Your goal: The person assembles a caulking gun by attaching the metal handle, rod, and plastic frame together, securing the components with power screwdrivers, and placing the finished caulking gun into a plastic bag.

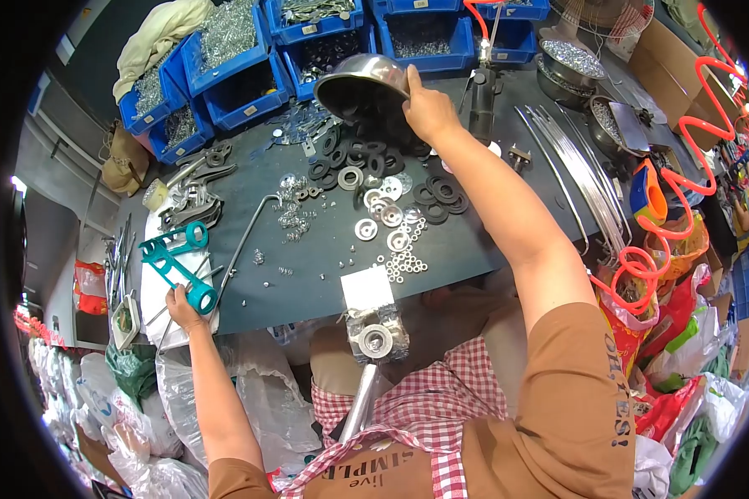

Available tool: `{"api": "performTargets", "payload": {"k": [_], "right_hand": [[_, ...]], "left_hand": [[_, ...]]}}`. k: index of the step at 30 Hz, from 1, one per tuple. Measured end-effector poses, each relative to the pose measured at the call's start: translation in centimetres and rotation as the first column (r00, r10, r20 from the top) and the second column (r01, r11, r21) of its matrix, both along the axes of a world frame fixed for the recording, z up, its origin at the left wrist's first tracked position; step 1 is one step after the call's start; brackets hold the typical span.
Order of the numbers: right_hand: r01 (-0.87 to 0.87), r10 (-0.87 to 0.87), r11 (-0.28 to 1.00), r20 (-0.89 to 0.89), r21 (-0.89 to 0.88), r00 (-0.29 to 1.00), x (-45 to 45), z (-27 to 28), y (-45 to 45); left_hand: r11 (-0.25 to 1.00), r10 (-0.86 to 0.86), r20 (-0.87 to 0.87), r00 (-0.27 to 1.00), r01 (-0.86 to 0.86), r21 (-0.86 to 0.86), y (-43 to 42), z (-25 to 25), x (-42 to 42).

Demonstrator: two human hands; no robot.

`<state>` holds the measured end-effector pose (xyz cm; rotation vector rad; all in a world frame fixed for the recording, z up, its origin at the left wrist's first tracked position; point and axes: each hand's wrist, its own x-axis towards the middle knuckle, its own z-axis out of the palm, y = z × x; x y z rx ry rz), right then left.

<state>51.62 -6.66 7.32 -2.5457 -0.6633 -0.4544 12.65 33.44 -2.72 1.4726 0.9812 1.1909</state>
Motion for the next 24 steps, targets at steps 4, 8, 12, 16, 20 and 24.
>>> {"api": "performTargets", "payload": {"k": [4, 8, 12, 16, 20, 24], "right_hand": [[-0.106, 0.121, 0.991, 0.193, -0.084, 0.974, -0.7, 0.2, 0.0], [-0.138, 0.171, 0.982, 0.301, -0.128, 0.938, -0.6, 0.8, 0.3], [-0.051, 0.063, 0.998, 0.388, -0.041, 0.919, 0.2, 2.2, 0.5], [0.109, -0.031, 0.896, -0.183, 0.431, 0.983, 0.4, 3.1, 0.8], [0.316, 0.513, 0.584, -0.642, 0.748, 0.570, 0.7, 1.8, 0.2], [0.389, 0.520, 0.641, -0.747, 0.662, 0.413, -1.8, 0.8, 2.8]], "left_hand": [[1.000, -0.008, -0.007, 1.000, 0.008, 0.012, 0.1, 0.0, 0.0], [1.000, 0.001, -0.006, 1.000, -0.001, 0.013, -0.5, 0.4, 0.1], [1.000, -0.009, -0.005, 1.000, 0.009, 0.012, 0.3, -0.2, 0.0], [1.000, -0.008, -0.021, 1.000, 0.009, 0.024, 0.4, -0.3, -0.1], [1.000, -0.007, -0.035, 0.999, 0.008, 0.018, -0.4, 0.4, 0.0], [0.999, -0.013, -0.034, 0.999, 0.014, 0.044, 0.7, -0.6, -0.2]]}}
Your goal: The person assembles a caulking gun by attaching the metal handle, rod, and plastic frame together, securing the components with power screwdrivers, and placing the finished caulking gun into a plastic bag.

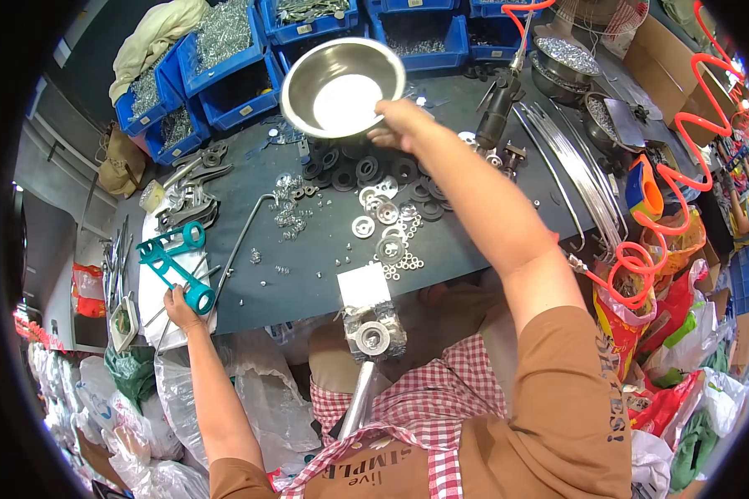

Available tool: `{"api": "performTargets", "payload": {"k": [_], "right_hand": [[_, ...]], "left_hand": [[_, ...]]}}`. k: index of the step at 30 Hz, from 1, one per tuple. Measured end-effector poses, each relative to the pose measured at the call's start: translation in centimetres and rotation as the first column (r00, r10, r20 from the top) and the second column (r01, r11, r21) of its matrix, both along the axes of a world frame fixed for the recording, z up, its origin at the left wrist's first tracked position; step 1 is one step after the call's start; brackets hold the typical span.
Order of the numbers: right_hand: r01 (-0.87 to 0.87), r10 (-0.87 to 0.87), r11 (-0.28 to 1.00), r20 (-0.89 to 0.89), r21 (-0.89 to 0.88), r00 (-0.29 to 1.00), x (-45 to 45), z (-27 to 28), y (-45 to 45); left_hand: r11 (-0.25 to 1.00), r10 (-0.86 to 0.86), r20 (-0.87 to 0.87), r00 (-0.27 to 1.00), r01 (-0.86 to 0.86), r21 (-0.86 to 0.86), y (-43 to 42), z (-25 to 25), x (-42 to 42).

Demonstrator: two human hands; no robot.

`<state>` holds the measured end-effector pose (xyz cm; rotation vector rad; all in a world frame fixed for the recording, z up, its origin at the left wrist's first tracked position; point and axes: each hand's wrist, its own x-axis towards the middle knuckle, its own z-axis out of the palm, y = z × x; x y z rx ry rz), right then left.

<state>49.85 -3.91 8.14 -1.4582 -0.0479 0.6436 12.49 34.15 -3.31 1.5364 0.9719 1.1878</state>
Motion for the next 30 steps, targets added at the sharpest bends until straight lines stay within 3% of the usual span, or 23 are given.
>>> {"api": "performTargets", "payload": {"k": [5, 9, 12, 14, 15, 16, 17, 20, 24, 28, 30], "right_hand": [[-0.226, 0.237, 0.963, -0.063, 0.144, 0.969, -5.5, -0.4, 8.4], [-0.255, 0.273, 0.955, -0.113, 0.148, 0.955, -9.5, -1.5, 14.9], [-0.319, 0.328, 0.938, -0.056, 0.135, 0.943, -10.2, -2.2, 16.4], [-0.306, 0.298, 0.951, 0.126, 0.046, 0.946, -9.5, -2.0, 15.3], [-0.116, 0.199, 0.977, 0.570, -0.178, 0.797, -8.0, -2.2, 14.1], [0.158, 0.185, 0.948, 0.882, -0.276, 0.433, -5.9, -2.4, 12.6], [0.133, 0.205, 0.939, 0.825, -0.318, 0.527, -4.1, -1.7, 10.3], [0.296, 0.409, 0.818, 0.861, -0.493, 0.303, 0.1, -1.1, 3.5], [0.428, 0.601, 0.627, 0.753, -0.652, 0.267, -0.2, -2.7, -1.0], [0.481, 0.532, 0.660, 0.811, -0.577, 0.244, -0.2, -3.4, -1.8], [0.414, 0.336, 0.755, 0.842, -0.509, 0.422, -0.8, -2.4, -2.8]], "left_hand": [[0.999, 0.007, -0.004, 1.000, -0.007, -0.041, -1.0, 0.9, 0.2], [0.999, 0.021, 0.012, 1.000, -0.021, -0.043, -1.3, 1.2, 0.5], [0.998, 0.022, 0.020, 1.000, -0.021, -0.057, -1.4, 1.2, 0.3], [0.999, 0.022, 0.020, 1.000, -0.021, -0.047, -1.1, 1.0, 0.2], [0.999, 0.019, 0.020, 1.000, -0.018, -0.038, -0.9, 0.8, 0.2], [0.999, 0.024, 0.020, 1.000, -0.023, -0.044, -0.9, 0.7, 0.2], [0.999, 0.015, 0.022, 1.000, -0.014, -0.046, -0.9, 0.8, 0.2], [0.999, 0.000, 0.039, 0.999, 0.002, -0.046, -0.3, 0.2, 0.1], [0.999, -0.029, 0.027, 0.999, 0.030, -0.016, -0.2, 0.0, 0.0], [1.000, -0.009, 0.022, 1.000, 0.009, -0.015, -0.1, 0.1, 0.1], [1.000, -0.024, -0.002, 1.000, 0.024, 0.001, 0.0, 0.1, 0.0]]}}
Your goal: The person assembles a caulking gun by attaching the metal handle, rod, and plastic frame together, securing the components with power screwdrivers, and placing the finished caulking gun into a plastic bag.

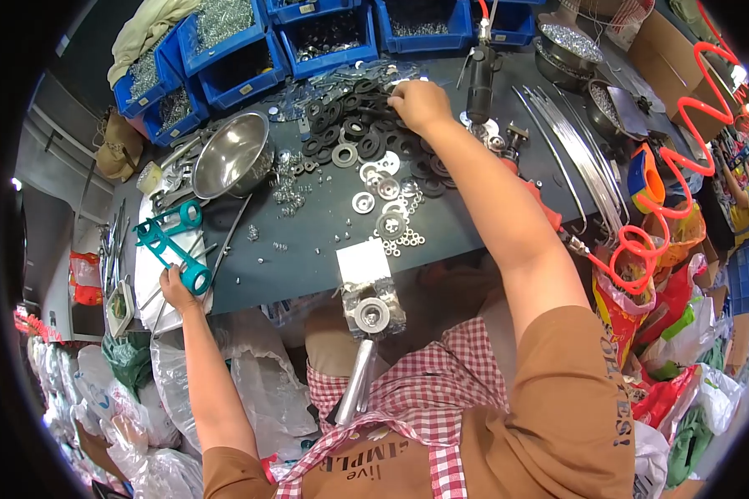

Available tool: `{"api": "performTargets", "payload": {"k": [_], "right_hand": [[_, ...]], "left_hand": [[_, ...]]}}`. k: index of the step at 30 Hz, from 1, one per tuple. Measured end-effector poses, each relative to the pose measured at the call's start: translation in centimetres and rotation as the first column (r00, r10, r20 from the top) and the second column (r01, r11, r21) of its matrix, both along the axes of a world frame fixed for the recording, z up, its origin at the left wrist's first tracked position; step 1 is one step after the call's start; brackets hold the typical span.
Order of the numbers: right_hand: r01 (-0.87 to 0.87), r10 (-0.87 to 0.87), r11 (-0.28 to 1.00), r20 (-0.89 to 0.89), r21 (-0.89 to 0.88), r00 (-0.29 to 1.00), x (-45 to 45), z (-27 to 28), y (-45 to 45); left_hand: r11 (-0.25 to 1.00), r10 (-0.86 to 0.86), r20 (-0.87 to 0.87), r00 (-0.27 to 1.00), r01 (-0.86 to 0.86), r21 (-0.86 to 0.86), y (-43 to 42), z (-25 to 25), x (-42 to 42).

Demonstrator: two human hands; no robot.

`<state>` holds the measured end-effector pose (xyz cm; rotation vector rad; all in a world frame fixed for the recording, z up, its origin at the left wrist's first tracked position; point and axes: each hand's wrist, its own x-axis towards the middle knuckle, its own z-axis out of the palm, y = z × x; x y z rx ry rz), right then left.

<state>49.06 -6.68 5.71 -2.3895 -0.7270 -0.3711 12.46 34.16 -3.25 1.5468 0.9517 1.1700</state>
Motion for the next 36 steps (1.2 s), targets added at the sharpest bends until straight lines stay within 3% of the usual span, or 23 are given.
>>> {"api": "performTargets", "payload": {"k": [1, 2, 3, 6, 9, 12, 14, 18, 19, 20, 22, 24, 28, 30, 31, 32, 34, 36], "right_hand": [[-0.007, 0.022, 0.997, -0.189, 0.077, 0.982, -1.6, 1.2, -0.7], [-0.071, 0.187, 0.960, -0.431, 0.271, 0.883, -3.4, 1.8, -1.6], [-0.073, 0.375, 0.883, -0.602, 0.464, 0.705, -5.4, 2.2, -2.5], [0.014, 0.586, 0.771, -0.717, 0.637, 0.377, -11.5, 3.5, -4.9], [0.046, 0.634, 0.726, -0.694, 0.686, 0.342, -15.2, 3.8, -6.6], [-0.018, 0.604, 0.747, -0.668, 0.664, 0.435, -17.5, 3.1, -8.1], [-0.037, 0.528, 0.767, -0.598, 0.640, 0.602, -18.1, 1.7, -9.1], [-0.071, 0.477, 0.785, -0.527, 0.615, 0.704, -21.0, 0.6, -11.5], [-0.231, 0.392, 0.861, -0.301, 0.454, 0.869, -22.5, 0.6, -11.4], [-0.433, 0.476, 0.821, -0.027, 0.373, 0.879, -23.5, -0.2, -10.8], [-0.595, 0.559, 0.774, 0.207, 0.217, 0.803, -25.9, -2.2, -9.6], [-0.639, 0.603, 0.765, 0.258, 0.079, 0.755, -26.4, -3.3, -8.8], [-0.639, 0.611, 0.767, 0.243, 0.054, 0.753, -26.2, -5.0, -8.8], [-0.600, 0.565, 0.790, 0.225, 0.129, 0.793, -26.5, -4.8, -8.7], [-0.515, 0.514, 0.814, 0.080, 0.268, 0.854, -27.1, -4.7, -8.3], [-0.516, 0.513, 0.814, 0.085, 0.267, 0.854, -27.1, -4.6, -7.6], [-0.432, 0.435, 0.850, 0.063, 0.300, 0.898, -27.5, -4.6, -6.3], [-0.456, 0.456, 0.852, 0.063, 0.255, 0.888, -27.2, -5.3, -5.9]], "left_hand": [[1.000, 0.004, 0.012, 1.000, -0.004, -0.021, -0.1, 0.2, 0.1], [0.999, 0.010, 0.023, 1.000, -0.009, -0.044, -0.1, 0.3, 0.1], [0.998, 0.006, 0.037, 0.999, -0.003, -0.062, -0.3, 0.4, 0.2], [0.998, 0.022, 0.046, 0.999, -0.019, -0.058, -1.2, 1.2, 0.4], [0.999, 0.054, 0.019, 0.998, -0.054, 0.000, -0.5, 1.0, 0.3], [0.999, 0.034, 0.161, 0.986, -0.028, -0.044, -1.2, 1.5, 0.3], [0.996, 0.019, 0.231, 0.973, 0.003, -0.094, -2.3, 3.3, -0.1], [0.993, -0.044, 0.375, 0.926, 0.082, -0.087, -6.9, 6.9, -1.3], [0.987, -0.082, 0.375, 0.923, 0.128, -0.099, -7.6, 7.3, -2.1], [0.975, -0.131, 0.423, 0.897, 0.193, -0.108, -9.5, 8.1, -2.6], [0.875, -0.277, 0.585, 0.762, 0.451, -0.174, -13.2, 7.6, -3.3], [0.711, -0.537, 0.579, 0.614, 0.698, -0.081, -17.7, 6.7, -2.9], [0.746, -0.601, 0.467, 0.649, 0.665, 0.035, -25.4, 8.7, -0.5], [0.717, -0.689, 0.413, 0.595, 0.645, 0.266, -26.9, 9.1, 0.8], [0.746, -0.664, 0.403, 0.630, 0.593, 0.302, -27.9, 9.6, 1.6], [0.746, -0.664, 0.405, 0.628, 0.592, 0.306, -28.4, 9.7, 2.1], [0.645, -0.753, 0.287, 0.592, 0.578, 0.500, -29.1, 9.8, 2.8], [0.642, -0.745, 0.264, 0.613, 0.551, 0.534, -29.5, 9.8, 3.2]]}}
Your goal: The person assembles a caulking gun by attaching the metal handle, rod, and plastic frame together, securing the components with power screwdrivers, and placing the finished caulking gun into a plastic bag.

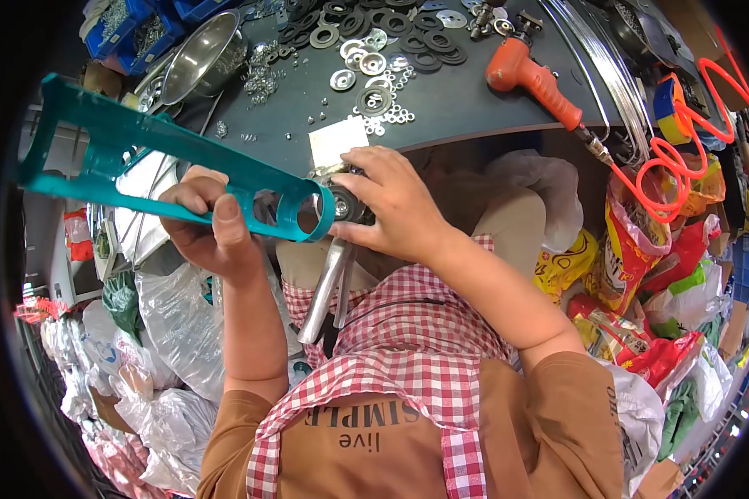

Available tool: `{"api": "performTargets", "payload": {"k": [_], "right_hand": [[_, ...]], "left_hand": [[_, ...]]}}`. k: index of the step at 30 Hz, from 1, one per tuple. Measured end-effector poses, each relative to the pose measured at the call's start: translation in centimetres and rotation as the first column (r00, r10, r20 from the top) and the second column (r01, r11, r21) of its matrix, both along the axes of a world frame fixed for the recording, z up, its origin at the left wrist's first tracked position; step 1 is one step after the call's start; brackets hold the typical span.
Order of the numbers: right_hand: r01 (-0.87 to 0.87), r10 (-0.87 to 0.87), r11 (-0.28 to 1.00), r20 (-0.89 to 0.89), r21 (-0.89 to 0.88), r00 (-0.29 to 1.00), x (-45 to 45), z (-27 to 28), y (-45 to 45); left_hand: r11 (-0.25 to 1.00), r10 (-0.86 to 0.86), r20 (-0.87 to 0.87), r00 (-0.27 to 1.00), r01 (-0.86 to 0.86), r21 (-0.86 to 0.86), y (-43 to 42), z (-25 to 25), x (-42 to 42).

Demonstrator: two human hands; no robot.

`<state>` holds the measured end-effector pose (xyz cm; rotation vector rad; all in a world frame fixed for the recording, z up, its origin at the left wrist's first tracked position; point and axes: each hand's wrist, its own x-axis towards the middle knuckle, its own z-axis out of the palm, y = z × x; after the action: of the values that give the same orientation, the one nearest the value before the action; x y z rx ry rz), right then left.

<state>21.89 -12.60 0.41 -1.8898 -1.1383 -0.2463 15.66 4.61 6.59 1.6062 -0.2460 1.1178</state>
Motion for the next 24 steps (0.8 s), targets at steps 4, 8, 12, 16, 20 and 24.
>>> {"api": "performTargets", "payload": {"k": [4, 8, 12, 16, 20, 24], "right_hand": [[0.028, -0.019, 0.996, 0.100, -0.088, 0.995, 0.2, -0.6, -0.2], [0.061, -0.056, 0.993, 0.043, -0.102, 0.997, -0.1, 0.0, -0.2], [-0.042, 0.039, 0.997, -0.058, -0.058, 0.998, -0.2, -1.0, -0.2], [-0.022, 0.050, 0.993, -0.254, 0.113, 0.966, -0.6, -1.5, -0.5], [-0.009, 0.045, 0.989, -0.240, 0.147, 0.970, -0.4, -1.9, -0.4], [0.035, -0.007, 0.982, -0.152, 0.186, 0.988, -0.6, -2.1, 0.4]], "left_hand": [[0.996, 0.084, 0.033, 0.996, -0.085, 0.022, 0.2, -0.1, -0.6], [0.989, 0.139, 0.025, 0.990, -0.140, 0.041, 0.6, -0.5, -0.9], [0.986, 0.138, 0.033, 0.990, -0.141, 0.093, 0.3, -0.6, -0.6], [0.983, 0.132, -0.022, 0.991, -0.128, 0.132, -1.6, -0.8, 0.0], [0.925, 0.076, -0.019, 0.997, -0.064, 0.374, -2.2, -2.0, 0.9], [0.887, 0.051, -0.106, 0.993, 0.003, 0.462, -1.6, -2.1, 0.7]]}}
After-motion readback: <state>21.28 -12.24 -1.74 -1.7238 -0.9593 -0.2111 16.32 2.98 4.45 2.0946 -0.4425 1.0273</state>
